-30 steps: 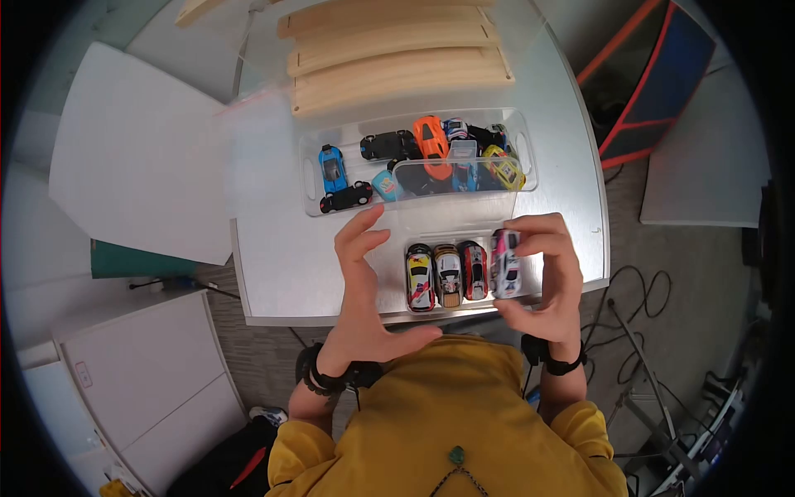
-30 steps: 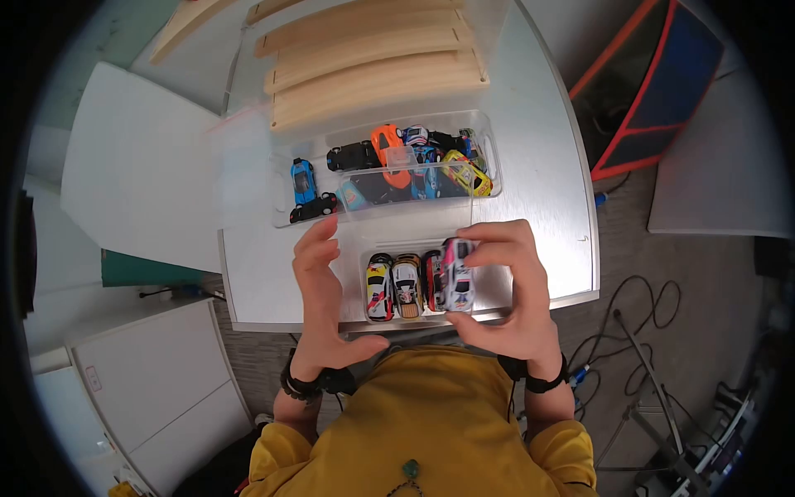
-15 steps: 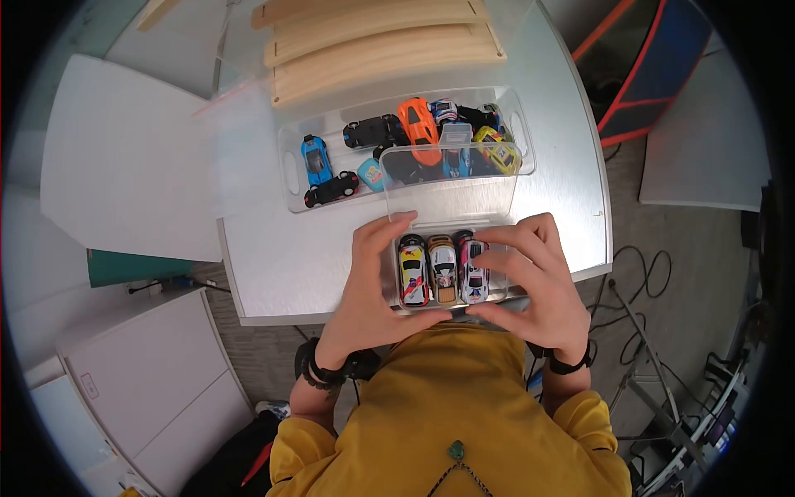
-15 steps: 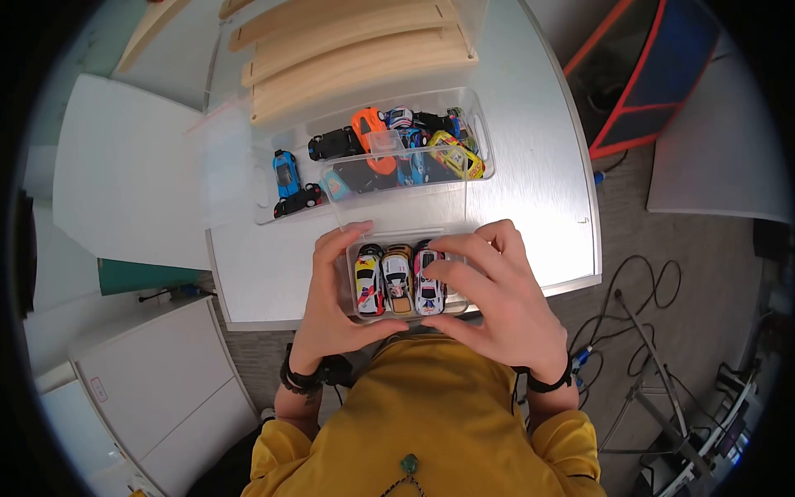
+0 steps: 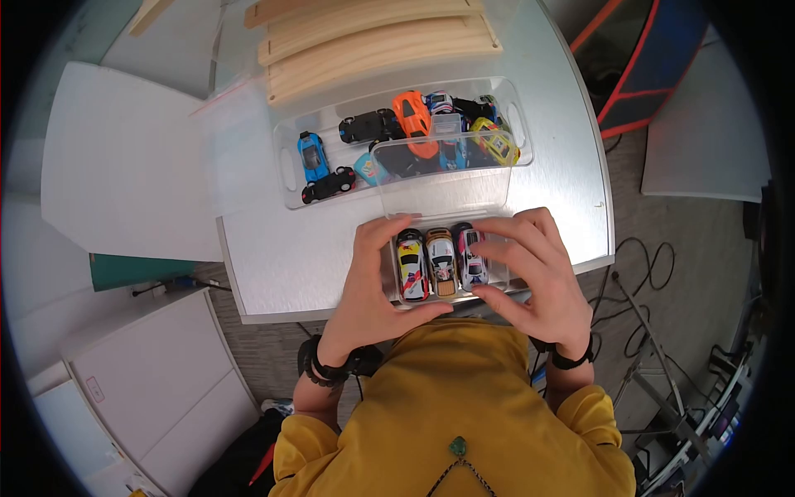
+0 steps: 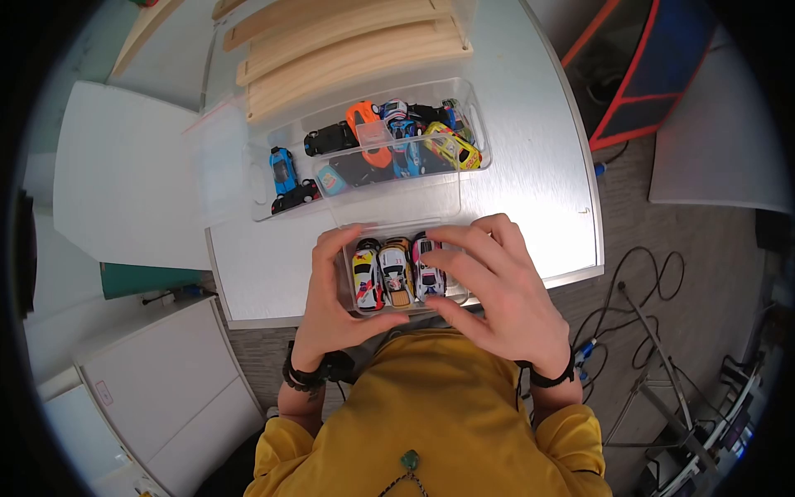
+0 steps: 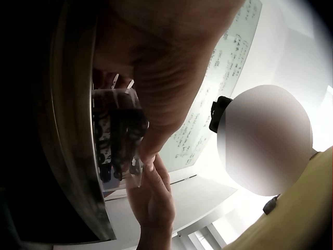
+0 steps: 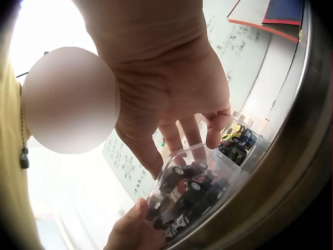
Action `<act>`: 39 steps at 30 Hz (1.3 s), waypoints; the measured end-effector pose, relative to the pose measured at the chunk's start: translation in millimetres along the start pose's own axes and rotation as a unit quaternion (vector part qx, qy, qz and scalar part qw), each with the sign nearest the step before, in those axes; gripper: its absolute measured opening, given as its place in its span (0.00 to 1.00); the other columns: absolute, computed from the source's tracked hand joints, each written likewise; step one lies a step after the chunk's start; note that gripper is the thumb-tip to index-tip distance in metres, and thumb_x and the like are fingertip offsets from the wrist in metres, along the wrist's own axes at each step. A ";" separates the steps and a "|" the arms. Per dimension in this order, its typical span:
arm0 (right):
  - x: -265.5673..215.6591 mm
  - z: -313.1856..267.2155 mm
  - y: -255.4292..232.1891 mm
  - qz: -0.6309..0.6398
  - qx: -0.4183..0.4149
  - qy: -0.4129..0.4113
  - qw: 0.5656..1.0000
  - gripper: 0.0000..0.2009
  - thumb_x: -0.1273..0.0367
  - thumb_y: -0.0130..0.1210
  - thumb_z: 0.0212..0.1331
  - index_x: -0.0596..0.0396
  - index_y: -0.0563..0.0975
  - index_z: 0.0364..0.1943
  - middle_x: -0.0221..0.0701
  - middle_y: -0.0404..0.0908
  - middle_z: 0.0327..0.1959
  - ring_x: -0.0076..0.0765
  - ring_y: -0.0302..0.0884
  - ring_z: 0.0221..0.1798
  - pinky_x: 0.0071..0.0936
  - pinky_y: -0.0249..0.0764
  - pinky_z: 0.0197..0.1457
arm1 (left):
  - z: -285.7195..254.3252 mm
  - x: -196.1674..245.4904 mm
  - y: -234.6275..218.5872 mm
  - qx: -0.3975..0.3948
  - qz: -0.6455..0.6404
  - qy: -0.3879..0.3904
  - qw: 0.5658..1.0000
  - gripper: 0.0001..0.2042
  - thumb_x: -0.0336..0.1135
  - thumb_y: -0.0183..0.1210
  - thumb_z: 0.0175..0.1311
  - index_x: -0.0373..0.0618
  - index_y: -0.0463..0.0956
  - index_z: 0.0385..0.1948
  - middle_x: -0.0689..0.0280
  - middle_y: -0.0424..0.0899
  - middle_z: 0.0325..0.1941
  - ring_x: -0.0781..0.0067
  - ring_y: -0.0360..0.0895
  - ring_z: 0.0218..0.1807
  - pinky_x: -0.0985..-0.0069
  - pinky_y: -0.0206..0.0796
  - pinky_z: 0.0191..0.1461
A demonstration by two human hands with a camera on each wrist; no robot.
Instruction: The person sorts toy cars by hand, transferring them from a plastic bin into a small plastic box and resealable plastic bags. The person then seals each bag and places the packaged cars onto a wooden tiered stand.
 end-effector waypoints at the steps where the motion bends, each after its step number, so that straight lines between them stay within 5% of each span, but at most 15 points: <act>1: 0.4 -0.3 -0.7 -0.001 0.008 -0.003 1.000 0.21 0.67 0.74 0.55 0.54 0.84 0.53 0.36 0.82 0.63 0.52 0.73 0.56 0.42 0.74 0.61 | -0.1 -0.4 0.0 0.002 0.002 -0.001 1.000 0.53 0.39 0.88 0.45 0.45 0.64 0.75 0.54 0.69 0.72 0.53 0.68 0.74 0.60 0.64 0.77; 18: 3.1 -11.9 -10.3 0.003 0.051 -0.007 0.999 0.21 0.71 0.72 0.52 0.58 0.83 0.51 0.39 0.81 0.58 0.50 0.77 0.52 0.41 0.77 0.54 | -6.0 -12.1 2.6 -0.003 -0.021 -0.017 1.000 0.61 0.37 0.91 0.40 0.42 0.57 0.78 0.59 0.66 0.74 0.60 0.69 0.75 0.60 0.64 0.79; 23: 6.1 -12.8 -11.8 -0.052 0.093 -0.010 0.994 0.13 0.74 0.70 0.50 0.60 0.84 0.40 0.45 0.77 0.60 0.55 0.77 0.52 0.43 0.77 0.52 | -3.1 -6.2 4.5 0.019 -0.041 0.014 0.999 0.49 0.37 0.91 0.41 0.51 0.66 0.67 0.52 0.67 0.72 0.53 0.71 0.74 0.57 0.65 0.77; 32: -5.8 -0.9 -2.2 -0.140 0.044 0.028 0.989 0.12 0.73 0.69 0.46 0.61 0.83 0.36 0.50 0.71 0.70 0.63 0.72 0.65 0.49 0.75 0.62 | -3.3 -8.2 -1.4 -0.005 -0.015 0.052 0.999 0.32 0.37 0.89 0.46 0.52 0.71 0.45 0.45 0.63 0.79 0.44 0.67 0.79 0.51 0.65 0.77; 39: -10.5 2.4 8.5 -0.190 -0.023 0.065 0.979 0.12 0.72 0.68 0.48 0.64 0.83 0.36 0.55 0.70 0.71 0.64 0.70 0.68 0.50 0.73 0.66 | -5.0 -8.2 -1.4 0.012 -0.056 0.054 0.997 0.29 0.36 0.85 0.52 0.51 0.71 0.47 0.45 0.64 0.78 0.44 0.67 0.78 0.52 0.62 0.78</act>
Point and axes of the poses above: each hand's wrist, its own z-axis towards the middle knuckle, its own y-axis out of the palm, x = y × z, the point moved 4 cm from there along z, towards the middle knuckle
